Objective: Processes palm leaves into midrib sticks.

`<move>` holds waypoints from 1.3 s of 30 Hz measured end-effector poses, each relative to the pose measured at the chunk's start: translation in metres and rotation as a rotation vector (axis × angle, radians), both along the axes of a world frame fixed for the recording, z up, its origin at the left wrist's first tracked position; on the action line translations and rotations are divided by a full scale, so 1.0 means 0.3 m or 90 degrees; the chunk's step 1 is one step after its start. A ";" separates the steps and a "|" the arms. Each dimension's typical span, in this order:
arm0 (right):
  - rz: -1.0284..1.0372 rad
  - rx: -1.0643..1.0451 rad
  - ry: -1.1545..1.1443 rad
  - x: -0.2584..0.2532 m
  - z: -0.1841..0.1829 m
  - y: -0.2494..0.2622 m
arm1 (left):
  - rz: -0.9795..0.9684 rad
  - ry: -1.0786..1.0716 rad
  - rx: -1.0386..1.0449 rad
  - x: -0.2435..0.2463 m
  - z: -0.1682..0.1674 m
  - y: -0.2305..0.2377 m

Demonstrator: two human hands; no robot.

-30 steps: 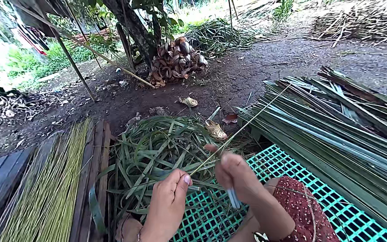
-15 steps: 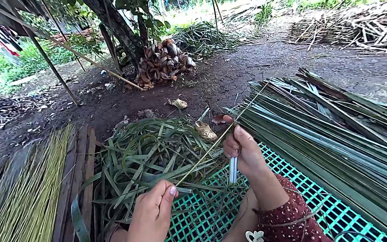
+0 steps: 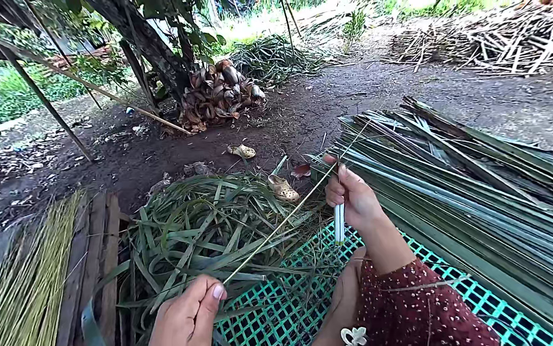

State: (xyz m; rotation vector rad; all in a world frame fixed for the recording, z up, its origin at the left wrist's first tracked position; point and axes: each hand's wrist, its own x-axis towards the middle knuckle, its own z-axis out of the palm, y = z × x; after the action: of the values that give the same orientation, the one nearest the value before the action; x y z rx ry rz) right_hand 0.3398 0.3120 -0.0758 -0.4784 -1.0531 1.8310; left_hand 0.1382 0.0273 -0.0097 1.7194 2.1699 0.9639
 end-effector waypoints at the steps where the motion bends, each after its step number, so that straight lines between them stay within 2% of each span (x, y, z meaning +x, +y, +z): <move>1: 0.065 0.021 -0.016 -0.004 -0.001 -0.035 | 0.002 0.001 -0.008 0.001 -0.003 0.002; 4: 0.333 0.069 -0.028 -0.021 -0.013 -0.149 | -0.003 -0.002 -0.011 -0.007 -0.006 0.002; 5: 0.381 0.071 -0.017 -0.024 -0.019 -0.172 | -0.006 -0.002 -0.009 -0.013 -0.002 -0.001; 7: 0.347 0.064 -0.002 -0.012 -0.026 -0.161 | -0.015 -0.012 -0.010 -0.036 0.010 -0.016; 11: 0.032 0.018 0.013 0.096 -0.033 0.031 | -0.028 -0.044 0.002 -0.132 0.018 -0.081; 13: -0.066 -0.025 0.031 0.128 -0.027 0.089 | -0.021 0.025 -0.056 -0.160 0.035 -0.094; 15: -0.095 -0.033 0.049 0.126 -0.023 0.077 | -0.015 0.125 -0.128 -0.158 0.053 -0.086; 18: -0.032 0.034 0.013 0.063 -0.015 -0.050 | 0.004 0.196 -0.132 -0.097 0.065 -0.055; 23: 0.241 0.118 0.060 -0.105 -0.028 -0.384 | 0.000 0.247 0.070 0.053 0.034 0.039; 26: 0.345 0.139 0.137 -0.156 -0.027 -0.490 | 0.003 0.242 0.141 0.086 0.015 0.062; 29: 0.315 0.138 0.140 -0.160 -0.028 -0.480 | 0.011 0.240 0.161 0.088 0.018 0.053; 34: 0.091 0.082 0.085 -0.102 -0.043 -0.308 | 0.031 0.212 0.139 0.062 0.025 0.027; 36: 0.091 0.042 0.088 -0.100 -0.041 -0.308 | 0.041 0.223 0.127 0.057 0.014 0.027; 39: 0.222 0.054 0.094 -0.121 -0.039 -0.405 | 0.036 0.217 0.107 0.061 0.005 0.029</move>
State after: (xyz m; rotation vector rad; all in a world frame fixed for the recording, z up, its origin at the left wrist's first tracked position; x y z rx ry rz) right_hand 0.3036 0.1906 -0.0873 -0.1092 -1.1599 2.0784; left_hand 0.1564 0.0359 -0.0082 2.0397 2.4158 0.9496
